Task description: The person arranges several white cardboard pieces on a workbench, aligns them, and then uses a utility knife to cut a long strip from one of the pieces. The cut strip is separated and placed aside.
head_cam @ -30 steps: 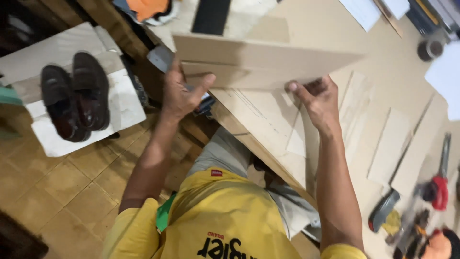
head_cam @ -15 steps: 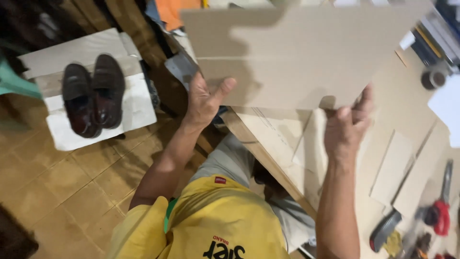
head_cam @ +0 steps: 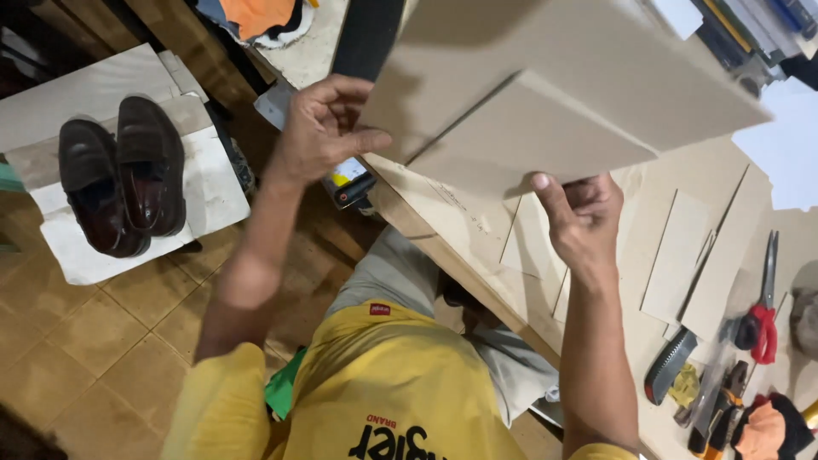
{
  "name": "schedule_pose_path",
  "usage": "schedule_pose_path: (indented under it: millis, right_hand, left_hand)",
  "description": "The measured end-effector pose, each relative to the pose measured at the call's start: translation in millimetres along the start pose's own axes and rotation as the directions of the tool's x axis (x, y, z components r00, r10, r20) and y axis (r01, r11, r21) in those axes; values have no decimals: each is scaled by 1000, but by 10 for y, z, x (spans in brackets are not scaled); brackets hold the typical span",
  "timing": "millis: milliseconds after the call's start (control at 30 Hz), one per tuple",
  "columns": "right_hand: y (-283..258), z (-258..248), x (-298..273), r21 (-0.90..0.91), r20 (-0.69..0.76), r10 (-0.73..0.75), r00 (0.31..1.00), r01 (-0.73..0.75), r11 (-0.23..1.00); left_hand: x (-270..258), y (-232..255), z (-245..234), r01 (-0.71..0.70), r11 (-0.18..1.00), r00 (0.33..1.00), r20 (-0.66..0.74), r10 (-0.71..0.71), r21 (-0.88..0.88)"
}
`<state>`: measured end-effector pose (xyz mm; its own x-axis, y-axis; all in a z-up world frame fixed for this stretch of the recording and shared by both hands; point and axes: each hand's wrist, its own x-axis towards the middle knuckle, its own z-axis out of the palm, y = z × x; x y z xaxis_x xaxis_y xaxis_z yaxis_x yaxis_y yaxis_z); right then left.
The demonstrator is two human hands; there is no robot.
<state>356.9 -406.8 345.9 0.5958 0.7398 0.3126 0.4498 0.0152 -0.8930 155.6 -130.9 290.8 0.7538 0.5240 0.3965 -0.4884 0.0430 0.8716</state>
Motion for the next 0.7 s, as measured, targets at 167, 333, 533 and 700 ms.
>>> schedule_pose_path:
  millis: [167, 333, 533, 700]
  right_hand:
    - [164, -10, 105, 25, 123, -49, 991, 47, 999]
    - [172, 32, 225, 128, 170, -46, 984, 24, 991]
    - [558, 195, 75, 140, 238, -9, 971, -26, 990]
    - [455, 256, 143, 112, 230, -19, 973, -7, 994]
  left_hand:
    - [86, -114, -92, -31, 967, 984, 178, -16, 254]
    - [87, -325, -186, -159, 937, 977, 188, 103, 311]
    - [-17, -550, -100, -44, 987, 996, 86, 31, 153]
    - [85, -224, -42, -95, 967, 991, 110, 70, 235]
